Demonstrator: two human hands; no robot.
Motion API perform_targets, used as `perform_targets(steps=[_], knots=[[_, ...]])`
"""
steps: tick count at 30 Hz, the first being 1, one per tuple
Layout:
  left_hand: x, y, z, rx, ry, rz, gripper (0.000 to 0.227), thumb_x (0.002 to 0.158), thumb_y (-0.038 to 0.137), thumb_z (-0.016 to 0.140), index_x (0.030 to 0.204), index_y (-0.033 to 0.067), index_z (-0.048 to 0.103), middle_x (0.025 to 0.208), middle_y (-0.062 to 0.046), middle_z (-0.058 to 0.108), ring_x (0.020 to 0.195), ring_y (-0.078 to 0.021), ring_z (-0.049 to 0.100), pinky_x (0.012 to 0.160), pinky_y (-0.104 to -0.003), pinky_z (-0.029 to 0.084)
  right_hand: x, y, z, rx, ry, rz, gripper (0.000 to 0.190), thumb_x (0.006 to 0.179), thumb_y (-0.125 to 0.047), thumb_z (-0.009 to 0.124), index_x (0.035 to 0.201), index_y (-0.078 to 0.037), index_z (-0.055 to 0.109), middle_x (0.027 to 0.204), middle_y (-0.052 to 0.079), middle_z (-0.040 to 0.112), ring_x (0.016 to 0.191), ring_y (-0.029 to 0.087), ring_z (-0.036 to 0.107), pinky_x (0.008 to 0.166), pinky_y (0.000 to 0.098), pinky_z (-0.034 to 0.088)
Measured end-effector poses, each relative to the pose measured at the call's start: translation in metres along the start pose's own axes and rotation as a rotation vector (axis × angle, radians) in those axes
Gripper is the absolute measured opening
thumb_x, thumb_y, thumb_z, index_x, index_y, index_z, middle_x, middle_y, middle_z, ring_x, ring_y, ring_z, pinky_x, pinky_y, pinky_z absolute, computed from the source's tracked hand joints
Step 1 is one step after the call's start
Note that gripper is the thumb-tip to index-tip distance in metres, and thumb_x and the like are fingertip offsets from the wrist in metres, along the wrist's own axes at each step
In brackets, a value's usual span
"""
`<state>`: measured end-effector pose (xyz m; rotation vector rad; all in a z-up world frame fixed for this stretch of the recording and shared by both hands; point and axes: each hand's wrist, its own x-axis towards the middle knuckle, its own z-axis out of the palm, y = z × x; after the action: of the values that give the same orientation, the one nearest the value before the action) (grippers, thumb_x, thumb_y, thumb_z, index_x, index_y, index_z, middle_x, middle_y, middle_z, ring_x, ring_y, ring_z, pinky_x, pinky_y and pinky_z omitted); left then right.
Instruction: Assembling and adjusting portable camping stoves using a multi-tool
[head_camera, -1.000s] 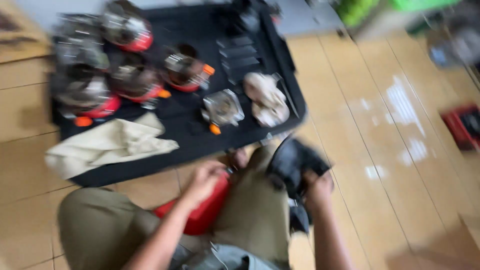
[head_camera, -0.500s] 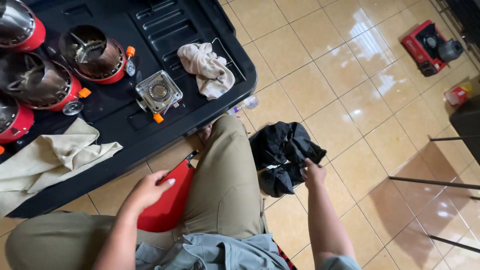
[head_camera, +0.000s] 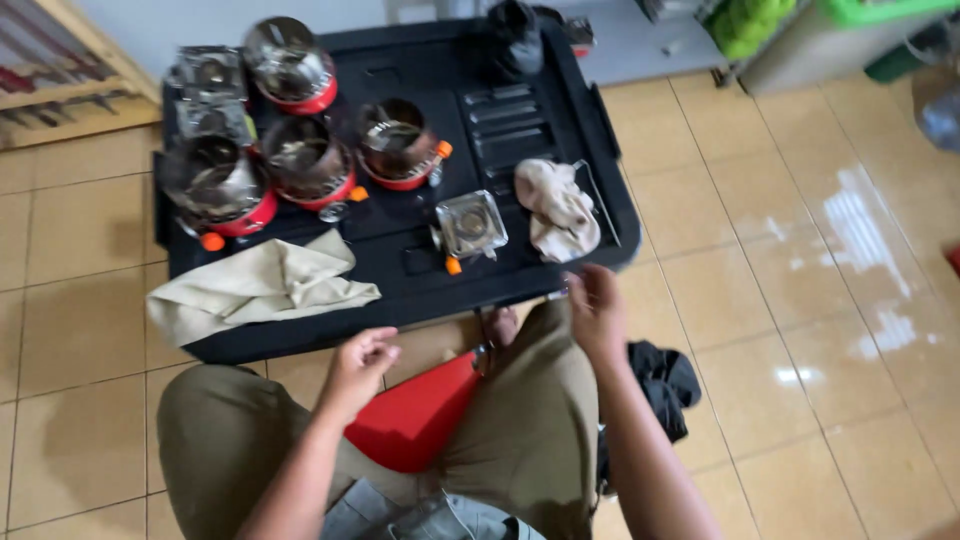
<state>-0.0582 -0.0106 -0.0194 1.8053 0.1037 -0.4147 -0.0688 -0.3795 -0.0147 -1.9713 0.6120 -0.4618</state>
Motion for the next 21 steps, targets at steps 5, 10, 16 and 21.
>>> perform_targets(steps=[5,10,16,21], knots=[[0.011,-0.015,0.006,-0.017,0.040,0.061,0.032,0.089,0.015,0.074,0.120,0.0104,0.075,0.097,-0.013,0.079,0.085,-0.0208,0.075,0.078,-0.035,0.060,0.051,-0.039,0.097,0.003,-0.215,0.102,0.070,0.084,-0.049,0.086,0.140,-0.018,0.057,0.118,0.014,0.072,0.110,0.028,0.071,0.095,0.0393,0.057],[0.012,-0.015,0.001,-0.023,0.049,0.065,0.034,0.086,0.020,0.079,0.119,0.0143,0.076,0.095,-0.008,0.080,0.084,-0.0149,0.073,0.077,-0.031,0.060,0.099,-0.013,0.140,-0.353,-0.357,0.140,0.051,0.089,-0.061,0.071,0.133,-0.037,0.061,0.112,0.004,0.075,0.115,0.028,0.068,0.101,0.0441,0.054],[0.026,0.015,0.015,-0.163,0.063,0.073,0.042,0.085,0.019,0.081,0.125,0.0107,0.072,0.105,-0.013,0.078,0.092,-0.0201,0.074,0.082,-0.032,0.060,0.070,-0.029,0.134,0.243,-0.247,0.302,0.023,0.095,-0.017,0.065,0.111,-0.002,0.072,0.085,0.023,0.069,0.066,0.032,0.072,0.052,0.0429,0.064],[0.059,0.024,0.040,-0.151,0.060,0.103,0.070,0.086,0.019,0.077,0.148,0.0045,0.048,0.131,-0.029,0.062,0.112,-0.0378,0.069,0.092,-0.045,0.059,0.045,-0.074,0.115,0.169,-0.236,0.369,0.047,0.091,-0.038,0.079,0.118,0.001,0.070,0.097,0.023,0.070,0.074,0.034,0.073,0.058,0.0461,0.065]])
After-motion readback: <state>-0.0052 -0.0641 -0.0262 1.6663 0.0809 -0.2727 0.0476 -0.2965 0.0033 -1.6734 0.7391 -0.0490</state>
